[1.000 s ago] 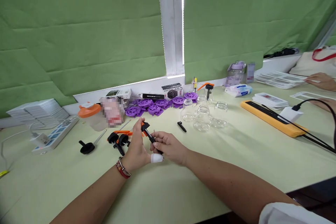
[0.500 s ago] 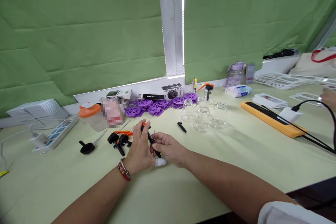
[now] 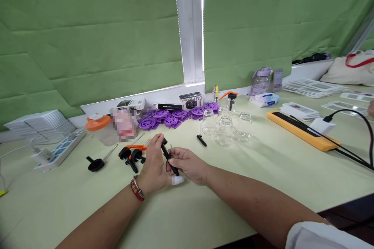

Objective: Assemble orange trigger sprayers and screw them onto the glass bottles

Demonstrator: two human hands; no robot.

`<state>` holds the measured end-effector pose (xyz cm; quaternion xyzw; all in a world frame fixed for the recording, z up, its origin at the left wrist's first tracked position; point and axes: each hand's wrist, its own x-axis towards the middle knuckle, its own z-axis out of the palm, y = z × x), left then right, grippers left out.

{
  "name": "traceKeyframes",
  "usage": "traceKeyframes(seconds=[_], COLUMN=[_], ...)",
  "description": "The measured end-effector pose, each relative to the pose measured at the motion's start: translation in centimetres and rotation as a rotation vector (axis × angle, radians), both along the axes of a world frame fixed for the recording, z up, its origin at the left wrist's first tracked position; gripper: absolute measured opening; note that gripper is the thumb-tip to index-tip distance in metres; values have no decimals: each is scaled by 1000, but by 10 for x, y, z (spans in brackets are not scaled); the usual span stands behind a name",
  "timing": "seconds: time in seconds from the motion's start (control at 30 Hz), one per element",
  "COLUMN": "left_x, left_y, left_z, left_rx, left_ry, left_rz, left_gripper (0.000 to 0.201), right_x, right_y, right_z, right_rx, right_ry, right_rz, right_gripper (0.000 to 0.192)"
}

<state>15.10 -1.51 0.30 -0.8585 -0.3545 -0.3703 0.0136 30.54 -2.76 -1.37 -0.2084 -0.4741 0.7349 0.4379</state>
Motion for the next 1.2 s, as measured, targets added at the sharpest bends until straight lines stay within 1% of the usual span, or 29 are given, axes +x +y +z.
traceKeyframes(seconds=[0.13, 0.3, 0.4, 0.53, 0.63, 0.7, 0.73, 0.8, 0.83, 0.9, 0.97, 1.03, 1.1, 1.2], left_x=[3, 3, 2, -1, -5, -9, -10, -14, -15, -18, -18, -19, -19, -21], left_y=[-2, -4, -6, -7, -6, -5, -5, -4, -3, -3, -2, 0, 2, 5], left_z=[2, 5, 8, 13, 19, 25, 29, 36, 39, 45, 48, 49, 48, 44], left_rx=[9, -23, -53, -128, -230, -343, -420, -613, -720, -929, -1127, -1287, -1413, -1549], left_ry=[-50, -76, -87, -87, -105, -132, -157, -246, -313, -470, -617, -734, -775, -712], left_rz=[21, 16, 13, 3, -5, -16, -20, -41, -63, -117, -166, -204, -238, -267], left_gripper=[110, 102, 99, 98, 99, 99, 98, 91, 86, 73, 61, 53, 50, 53], right_x=[2, 2, 2, 2, 7, 13, 17, 24, 26, 29, 28, 25, 22, 22], right_y=[-1, 2, 1, 1, 7, 17, 22, 34, 38, 45, 46, 44, 42, 41], right_z=[2, 2, 3, 7, 6, 1, -2, -9, -12, -17, -19, -17, -15, -12], right_rx=[-9, 23, 30, 47, 113, 197, 252, 400, 484, 629, 743, 832, 895, 911], right_ry=[-25, -54, -70, -121, -210, -334, -434, -711, -834, -1001, -1105, -1195, -1271, -1302], right_rz=[-1, -21, -26, -30, -114, -232, -313, -482, -520, -524, -474, -429, -408, -401], right_gripper=[31, 43, 46, 46, 39, 31, 27, 19, 19, 24, 30, 30, 28, 26])
